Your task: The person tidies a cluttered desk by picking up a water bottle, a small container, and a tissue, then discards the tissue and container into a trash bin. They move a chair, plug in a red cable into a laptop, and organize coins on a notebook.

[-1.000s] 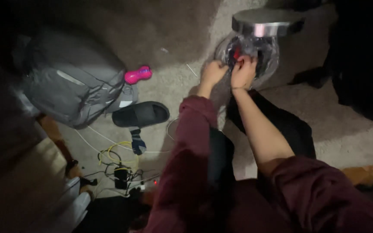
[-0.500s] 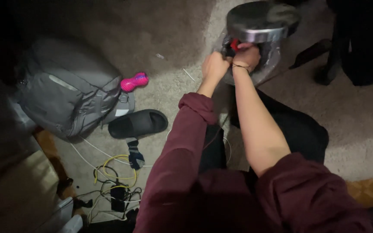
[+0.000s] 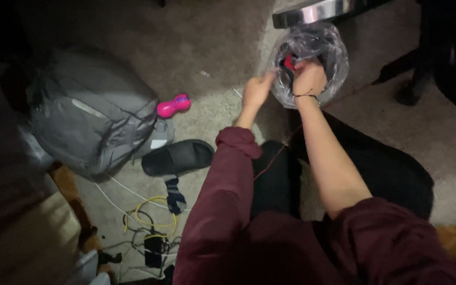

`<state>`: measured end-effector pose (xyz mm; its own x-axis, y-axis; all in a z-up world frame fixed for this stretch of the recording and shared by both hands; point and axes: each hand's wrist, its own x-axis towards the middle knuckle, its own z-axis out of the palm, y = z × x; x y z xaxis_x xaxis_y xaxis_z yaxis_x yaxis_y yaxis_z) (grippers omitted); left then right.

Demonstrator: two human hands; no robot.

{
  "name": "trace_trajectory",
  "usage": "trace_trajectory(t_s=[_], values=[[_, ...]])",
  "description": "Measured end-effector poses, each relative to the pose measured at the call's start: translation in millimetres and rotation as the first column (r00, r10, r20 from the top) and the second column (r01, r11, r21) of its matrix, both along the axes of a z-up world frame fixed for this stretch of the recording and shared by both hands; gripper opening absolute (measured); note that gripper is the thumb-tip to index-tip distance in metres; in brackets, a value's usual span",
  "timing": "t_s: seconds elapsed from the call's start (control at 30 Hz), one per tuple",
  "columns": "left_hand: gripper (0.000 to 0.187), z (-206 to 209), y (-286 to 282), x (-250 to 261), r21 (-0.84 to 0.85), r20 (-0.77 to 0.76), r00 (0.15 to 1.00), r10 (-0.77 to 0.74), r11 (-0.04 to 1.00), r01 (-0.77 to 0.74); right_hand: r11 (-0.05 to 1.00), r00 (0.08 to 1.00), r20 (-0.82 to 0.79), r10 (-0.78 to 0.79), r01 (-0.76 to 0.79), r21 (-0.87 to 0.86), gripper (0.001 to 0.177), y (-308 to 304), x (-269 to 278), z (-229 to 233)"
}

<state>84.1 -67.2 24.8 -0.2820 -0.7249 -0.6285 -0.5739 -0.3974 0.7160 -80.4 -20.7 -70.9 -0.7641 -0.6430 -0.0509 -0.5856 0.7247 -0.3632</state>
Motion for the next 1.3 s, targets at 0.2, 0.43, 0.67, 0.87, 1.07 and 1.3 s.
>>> trace_trajectory(t_s=[0.2, 0.43, 0.67, 0.87, 1.07, 1.3], values=[[0.055, -96, 4, 64, 0.053, 0.271, 0.961, 0.056, 0.996, -0.073, 0.984, 0.995, 0.011, 0.097, -0.098, 0.15, 0.022, -11, -29, -42], [0.034, -266, 14, 72, 0.036, 0.461, 0.883, 0.089, 0.992, -0.119, 0.941, 0.898, 0.318, 0.303, -0.335, 0.052, 0.048, -12, -34, -2], [0.038, -225, 11, 51, 0.166, 0.485, 0.874, 0.001, 0.982, -0.093, 0.94, 0.889, 0.446, 0.102, 0.06, -0.336, 0.022, 34, -25, 71], [0.035, -236, 8, 45, 0.094, 0.557, 0.827, 0.078, 0.983, -0.155, 0.777, 0.988, -0.145, -0.054, -0.05, -0.628, 0.016, 80, -49, 51], [0.029, -226, -2, 34, 0.004, 0.632, 0.774, 0.039, 0.999, -0.054, 0.669, 0.927, -0.368, -0.078, -0.225, -0.709, 0.02, 99, -37, 90], [0.02, -154, 18, 4, -0.417, 0.082, 0.93, 0.358, 0.86, -0.294, 0.238, 0.913, 0.196, -0.356, 0.292, -0.926, 0.008, 119, -50, 51]])
